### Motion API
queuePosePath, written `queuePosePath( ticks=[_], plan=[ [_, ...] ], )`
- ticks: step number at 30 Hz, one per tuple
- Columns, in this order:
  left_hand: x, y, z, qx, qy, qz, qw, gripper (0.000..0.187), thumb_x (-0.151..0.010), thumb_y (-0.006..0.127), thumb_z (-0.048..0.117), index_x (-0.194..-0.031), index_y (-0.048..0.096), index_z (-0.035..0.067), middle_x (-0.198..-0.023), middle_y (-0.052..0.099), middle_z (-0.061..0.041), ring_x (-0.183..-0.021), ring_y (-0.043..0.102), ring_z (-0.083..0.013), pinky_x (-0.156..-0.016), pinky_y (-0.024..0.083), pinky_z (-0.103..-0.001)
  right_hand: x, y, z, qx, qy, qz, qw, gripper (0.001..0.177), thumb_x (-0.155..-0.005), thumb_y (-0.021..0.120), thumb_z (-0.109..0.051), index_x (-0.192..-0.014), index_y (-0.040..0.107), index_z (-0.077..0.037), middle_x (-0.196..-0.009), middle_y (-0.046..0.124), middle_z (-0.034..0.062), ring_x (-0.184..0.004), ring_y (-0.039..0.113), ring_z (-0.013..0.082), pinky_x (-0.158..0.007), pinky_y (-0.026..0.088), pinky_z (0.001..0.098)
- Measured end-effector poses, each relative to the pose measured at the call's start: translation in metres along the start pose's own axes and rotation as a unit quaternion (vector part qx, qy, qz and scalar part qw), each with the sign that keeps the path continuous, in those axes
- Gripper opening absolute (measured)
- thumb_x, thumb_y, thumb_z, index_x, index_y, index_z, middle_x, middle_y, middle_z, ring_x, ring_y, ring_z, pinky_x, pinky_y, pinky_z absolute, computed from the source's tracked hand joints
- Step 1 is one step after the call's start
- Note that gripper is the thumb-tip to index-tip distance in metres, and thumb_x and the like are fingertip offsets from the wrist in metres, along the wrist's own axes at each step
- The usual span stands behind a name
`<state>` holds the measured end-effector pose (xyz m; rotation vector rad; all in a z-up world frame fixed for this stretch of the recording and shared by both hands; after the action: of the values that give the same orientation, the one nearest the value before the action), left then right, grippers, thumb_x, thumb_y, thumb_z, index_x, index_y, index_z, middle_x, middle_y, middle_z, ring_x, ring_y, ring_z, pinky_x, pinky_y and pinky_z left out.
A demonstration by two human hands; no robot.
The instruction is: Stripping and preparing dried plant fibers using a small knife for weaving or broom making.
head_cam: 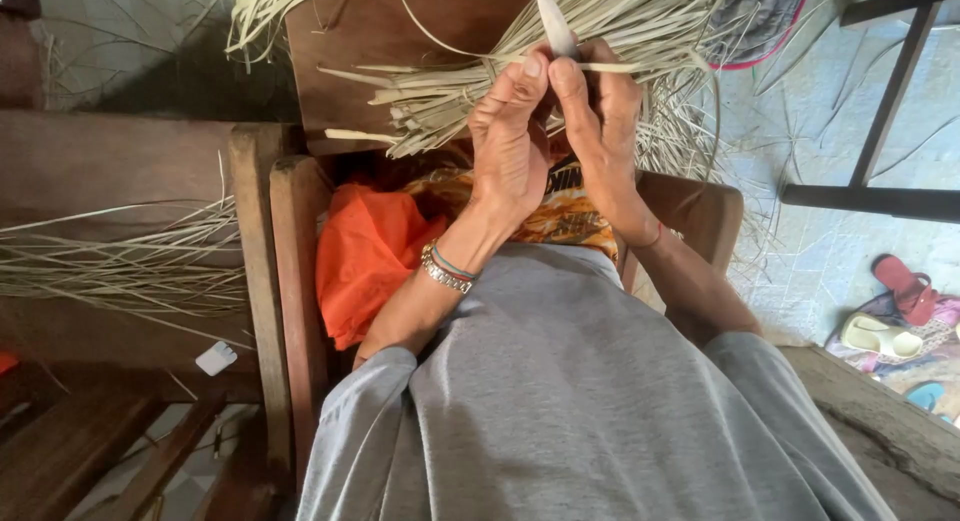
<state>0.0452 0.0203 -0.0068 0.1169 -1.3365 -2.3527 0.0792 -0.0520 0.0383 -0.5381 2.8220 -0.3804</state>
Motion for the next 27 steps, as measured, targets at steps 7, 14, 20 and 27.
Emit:
queuePosePath(
  ticks=[7,14,20,27],
  plan=[
    [-0.004,0.000,-0.005,-0.016,0.021,0.001,1.000,0.010,-0.081,0.063,0.018,-0.084,0.064,0.008,-0.090,0.063,-0.005,-0.084,0.055,-0.0148,-0.072,0.041,-0.026,0.000,-0.004,0.047,-0.044,0.020,0.022,0.999,0.027,-0.089,0.051,-0.032,-0.095,0.062,-0.008,-0.064,0.043,-0.0034,-0.053,0.031,0.0068,-0.047,0.025,0.0211],
    [-0.008,0.000,0.000,-0.037,0.033,-0.009,0.999,0.010,-0.085,0.056,0.014,-0.082,0.062,0.006,-0.090,0.063,-0.008,-0.086,0.055,-0.0170,-0.075,0.041,-0.028,-0.005,-0.008,0.072,-0.372,0.081,-0.067,0.922,0.027,-0.085,0.056,-0.029,-0.066,0.050,-0.012,-0.061,0.051,-0.0030,-0.037,0.036,0.0057,-0.030,0.031,0.0175],
    [-0.022,-0.026,0.018,-0.045,0.023,0.002,0.999,0.010,-0.084,0.053,0.012,-0.076,0.057,0.011,-0.085,0.063,-0.006,-0.085,0.058,-0.0240,-0.079,0.039,-0.038,-0.004,-0.029,0.076,-0.436,0.146,-0.070,0.886,0.029,-0.085,0.056,-0.035,-0.065,0.053,-0.013,-0.052,0.046,-0.0040,-0.039,0.045,0.0052,-0.034,0.038,0.0146],
    [-0.035,-0.060,0.056,-0.062,0.054,0.041,0.996,0.010,-0.085,0.047,0.007,-0.077,0.054,0.006,-0.082,0.058,-0.011,-0.076,0.056,-0.0251,-0.071,0.047,-0.036,0.000,-0.050,0.087,-0.441,0.193,-0.076,0.873,0.032,-0.085,0.051,-0.039,-0.064,0.054,-0.015,-0.051,0.045,-0.0055,-0.039,0.042,0.0068,-0.034,0.035,0.0184]
  ],
)
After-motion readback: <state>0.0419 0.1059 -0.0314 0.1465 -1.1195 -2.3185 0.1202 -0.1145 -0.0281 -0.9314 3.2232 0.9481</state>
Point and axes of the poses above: each hand's wrist, its own x-axis away from the middle knuckle, its own y-axis out of the palm, z = x × y, the point moved 5 cm from there along -x, towards the middle knuckle
